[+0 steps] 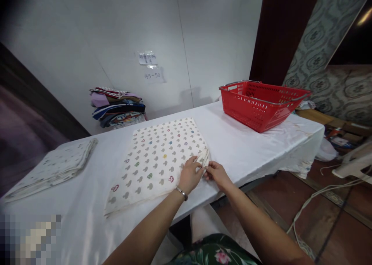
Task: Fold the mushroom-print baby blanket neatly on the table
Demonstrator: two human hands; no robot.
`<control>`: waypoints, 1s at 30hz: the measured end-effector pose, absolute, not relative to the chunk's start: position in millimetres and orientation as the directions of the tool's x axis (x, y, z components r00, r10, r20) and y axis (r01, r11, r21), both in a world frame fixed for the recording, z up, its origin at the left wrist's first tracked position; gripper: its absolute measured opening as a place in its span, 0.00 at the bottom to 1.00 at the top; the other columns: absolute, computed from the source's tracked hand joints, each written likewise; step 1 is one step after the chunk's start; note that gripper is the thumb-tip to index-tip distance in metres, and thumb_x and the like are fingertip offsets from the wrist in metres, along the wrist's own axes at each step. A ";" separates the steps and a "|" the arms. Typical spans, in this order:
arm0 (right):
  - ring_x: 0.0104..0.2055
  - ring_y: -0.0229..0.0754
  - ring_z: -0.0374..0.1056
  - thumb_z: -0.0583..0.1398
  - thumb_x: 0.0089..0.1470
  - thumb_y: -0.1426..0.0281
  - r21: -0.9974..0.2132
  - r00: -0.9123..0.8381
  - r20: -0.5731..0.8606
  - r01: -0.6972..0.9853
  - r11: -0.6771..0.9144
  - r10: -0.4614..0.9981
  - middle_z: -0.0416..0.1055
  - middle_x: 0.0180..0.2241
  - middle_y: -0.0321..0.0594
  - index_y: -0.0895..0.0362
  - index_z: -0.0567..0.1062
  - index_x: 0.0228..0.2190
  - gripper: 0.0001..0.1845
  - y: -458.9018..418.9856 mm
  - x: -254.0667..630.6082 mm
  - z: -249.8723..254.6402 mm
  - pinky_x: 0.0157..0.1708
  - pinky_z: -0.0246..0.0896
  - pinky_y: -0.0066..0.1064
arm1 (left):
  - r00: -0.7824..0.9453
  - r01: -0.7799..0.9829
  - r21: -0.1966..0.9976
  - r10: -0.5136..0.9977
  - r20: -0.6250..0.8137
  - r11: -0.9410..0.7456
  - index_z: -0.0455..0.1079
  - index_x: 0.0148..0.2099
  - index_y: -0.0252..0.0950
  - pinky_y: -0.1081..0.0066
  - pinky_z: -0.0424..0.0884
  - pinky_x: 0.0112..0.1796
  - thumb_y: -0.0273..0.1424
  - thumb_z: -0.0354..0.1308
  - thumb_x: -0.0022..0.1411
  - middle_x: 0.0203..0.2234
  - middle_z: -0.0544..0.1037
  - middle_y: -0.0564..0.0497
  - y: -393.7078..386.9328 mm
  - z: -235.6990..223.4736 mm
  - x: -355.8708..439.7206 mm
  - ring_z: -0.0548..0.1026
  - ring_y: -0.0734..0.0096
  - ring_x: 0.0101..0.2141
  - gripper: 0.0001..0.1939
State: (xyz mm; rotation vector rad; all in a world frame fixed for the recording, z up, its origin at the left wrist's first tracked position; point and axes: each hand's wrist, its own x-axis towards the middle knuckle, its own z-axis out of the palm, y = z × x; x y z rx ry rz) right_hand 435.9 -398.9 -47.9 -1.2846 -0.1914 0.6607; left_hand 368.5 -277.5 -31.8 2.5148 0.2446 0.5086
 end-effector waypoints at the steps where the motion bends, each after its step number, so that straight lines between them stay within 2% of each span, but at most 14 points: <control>1: 0.19 0.31 0.62 0.65 0.36 0.64 -0.932 0.803 -0.225 -0.343 0.119 0.552 0.68 0.20 0.31 0.57 0.69 0.27 0.15 -398.9 435.7 -47.7 0.17 0.57 0.22 | 0.913 0.066 0.566 0.279 0.298 -0.822 0.73 0.34 0.37 0.60 0.62 0.52 0.29 0.56 0.57 0.53 0.66 0.46 -277.8 -31.3 369.7 0.65 0.63 0.52 0.05; 4: 0.17 0.31 0.62 0.64 0.36 0.63 -0.939 0.811 -0.230 -0.330 0.095 0.538 0.66 0.17 0.29 0.57 0.69 0.27 0.15 -398.2 434.1 -47.2 0.17 0.56 0.22 | 0.905 0.066 0.590 0.298 0.305 -0.804 0.73 0.33 0.36 0.60 0.63 0.52 0.24 0.54 0.57 0.52 0.68 0.46 -278.4 -26.9 371.2 0.65 0.64 0.52 0.07; 6: 0.16 0.32 0.61 0.63 0.37 0.62 -0.946 0.816 -0.221 -0.313 0.087 0.534 0.66 0.16 0.29 0.57 0.68 0.26 0.14 -396.7 433.0 -47.7 0.16 0.55 0.23 | 0.885 0.042 0.576 0.299 0.359 -0.816 0.73 0.33 0.36 0.59 0.62 0.52 0.24 0.53 0.56 0.51 0.68 0.45 -279.2 -22.9 370.0 0.64 0.64 0.53 0.07; 10: 0.13 0.32 0.56 0.61 0.40 0.63 -0.969 0.825 -0.177 -0.241 0.051 0.536 0.64 0.12 0.29 0.56 0.66 0.23 0.11 -392.7 432.2 -51.8 0.14 0.50 0.24 | 0.867 -0.047 0.434 0.180 0.465 -0.900 0.70 0.32 0.36 0.58 0.59 0.54 0.25 0.52 0.58 0.54 0.65 0.47 -282.8 -19.5 364.9 0.58 0.62 0.57 0.07; 14: 0.14 0.32 0.58 0.59 0.39 0.67 -0.980 0.828 -0.143 -0.196 0.041 0.542 0.64 0.12 0.29 0.56 0.65 0.21 0.06 -392.1 433.0 -56.4 0.15 0.52 0.24 | 0.900 -0.106 0.284 0.029 0.435 -0.953 0.69 0.35 0.36 0.56 0.59 0.54 0.26 0.48 0.61 0.56 0.64 0.47 -284.9 -23.7 362.4 0.55 0.60 0.59 0.08; 18: 0.15 0.32 0.58 0.59 0.40 0.68 -0.978 0.817 -0.133 -0.200 0.060 0.561 0.65 0.14 0.29 0.57 0.67 0.23 0.06 -396.9 432.5 -54.9 0.16 0.54 0.24 | 0.916 -0.110 0.254 0.000 0.400 -0.961 0.69 0.38 0.37 0.53 0.58 0.54 0.26 0.48 0.61 0.57 0.62 0.47 -284.6 -24.8 361.5 0.54 0.59 0.60 0.08; 22: 0.18 0.32 0.60 0.60 0.41 0.65 -0.970 0.800 -0.139 -0.230 0.084 0.584 0.66 0.18 0.31 0.58 0.68 0.24 0.08 -402.5 432.1 -48.8 0.15 0.54 0.23 | 0.921 -0.100 0.296 0.024 0.390 -0.950 0.69 0.39 0.38 0.53 0.58 0.55 0.25 0.48 0.61 0.57 0.62 0.48 -284.3 -22.7 358.9 0.53 0.60 0.60 0.09; 25: 0.19 0.33 0.61 0.60 0.44 0.60 -0.968 0.808 -0.155 -0.240 0.079 0.568 0.66 0.18 0.33 0.58 0.68 0.24 0.13 -402.9 433.8 -47.9 0.14 0.51 0.22 | 0.912 -0.114 0.378 0.054 0.407 -0.919 0.71 0.38 0.39 0.53 0.57 0.56 0.25 0.51 0.59 0.57 0.62 0.48 -283.5 -24.5 357.7 0.53 0.60 0.60 0.09; 27: 0.17 0.32 0.59 0.60 0.44 0.57 -0.971 0.820 -0.165 -0.233 0.055 0.548 0.66 0.16 0.33 0.58 0.68 0.24 0.16 -401.5 435.4 -50.0 0.14 0.49 0.22 | 0.902 -0.125 0.466 0.096 0.421 -0.876 0.72 0.38 0.39 0.53 0.57 0.56 0.25 0.51 0.58 0.57 0.62 0.48 -282.2 -27.5 358.3 0.53 0.60 0.60 0.09; 30: 0.14 0.30 0.54 0.59 0.45 0.56 -0.972 0.838 -0.178 -0.230 0.038 0.515 0.66 0.15 0.32 0.58 0.68 0.25 0.17 -399.1 436.7 -53.6 0.13 0.45 0.22 | 0.883 -0.086 0.650 0.245 0.401 -0.755 0.72 0.42 0.39 0.56 0.59 0.55 0.24 0.51 0.58 0.58 0.61 0.46 -278.8 -32.9 361.4 0.58 0.61 0.58 0.12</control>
